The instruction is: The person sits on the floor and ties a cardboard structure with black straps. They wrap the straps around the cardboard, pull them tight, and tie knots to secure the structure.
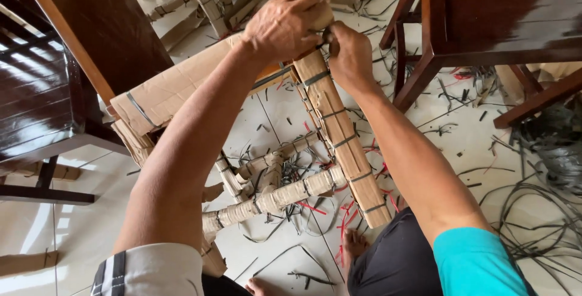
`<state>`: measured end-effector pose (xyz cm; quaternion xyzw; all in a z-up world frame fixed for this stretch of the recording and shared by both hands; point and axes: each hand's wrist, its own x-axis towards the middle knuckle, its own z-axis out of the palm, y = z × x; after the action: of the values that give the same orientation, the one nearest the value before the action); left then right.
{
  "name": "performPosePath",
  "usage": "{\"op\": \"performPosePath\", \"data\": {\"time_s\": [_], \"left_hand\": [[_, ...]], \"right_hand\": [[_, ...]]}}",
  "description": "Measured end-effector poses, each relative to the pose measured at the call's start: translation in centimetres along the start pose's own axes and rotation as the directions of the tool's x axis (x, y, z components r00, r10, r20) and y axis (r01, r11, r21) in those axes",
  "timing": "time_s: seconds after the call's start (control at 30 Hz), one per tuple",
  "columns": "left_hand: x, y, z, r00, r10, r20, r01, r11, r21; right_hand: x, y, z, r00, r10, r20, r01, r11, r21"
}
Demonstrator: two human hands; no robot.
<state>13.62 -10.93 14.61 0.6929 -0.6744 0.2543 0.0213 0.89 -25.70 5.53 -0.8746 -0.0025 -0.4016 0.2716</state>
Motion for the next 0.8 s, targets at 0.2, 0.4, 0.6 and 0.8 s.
{"op": "performPosePath", "data": {"time_s": [0.2,0.4,0.6,0.8], "left_hand": [[0.9,1.0,0.7,0.954,0.103,-0.282,-0.119,0.992,-0.041],[0.5,-0.4,3.6,0.969,0.098,-0.228,-0.105,0.994,-0.015],[1.6,-0.5,2.1,0.996,-0.002,-0.087,-0.029,0.932,-0.362],[3.0,-0.4,1.3,0.973,-0.192,0.132,0.23,0.873,-0.43]], "right_hand": [[-0.2,-0.7,-0.1,0.996,-0.067,-0.055,0.07,0.995,0.068],[-0.6,-1.1,0.0,0.992,-0.085,-0.097,0.094,0.992,0.086],[0.2,-0.5,0.7,0.995,-0.005,-0.1,0.013,0.997,0.076],[1.7,0.2,0.4,0.996,-0.084,-0.039,0.086,0.994,0.072]]}}
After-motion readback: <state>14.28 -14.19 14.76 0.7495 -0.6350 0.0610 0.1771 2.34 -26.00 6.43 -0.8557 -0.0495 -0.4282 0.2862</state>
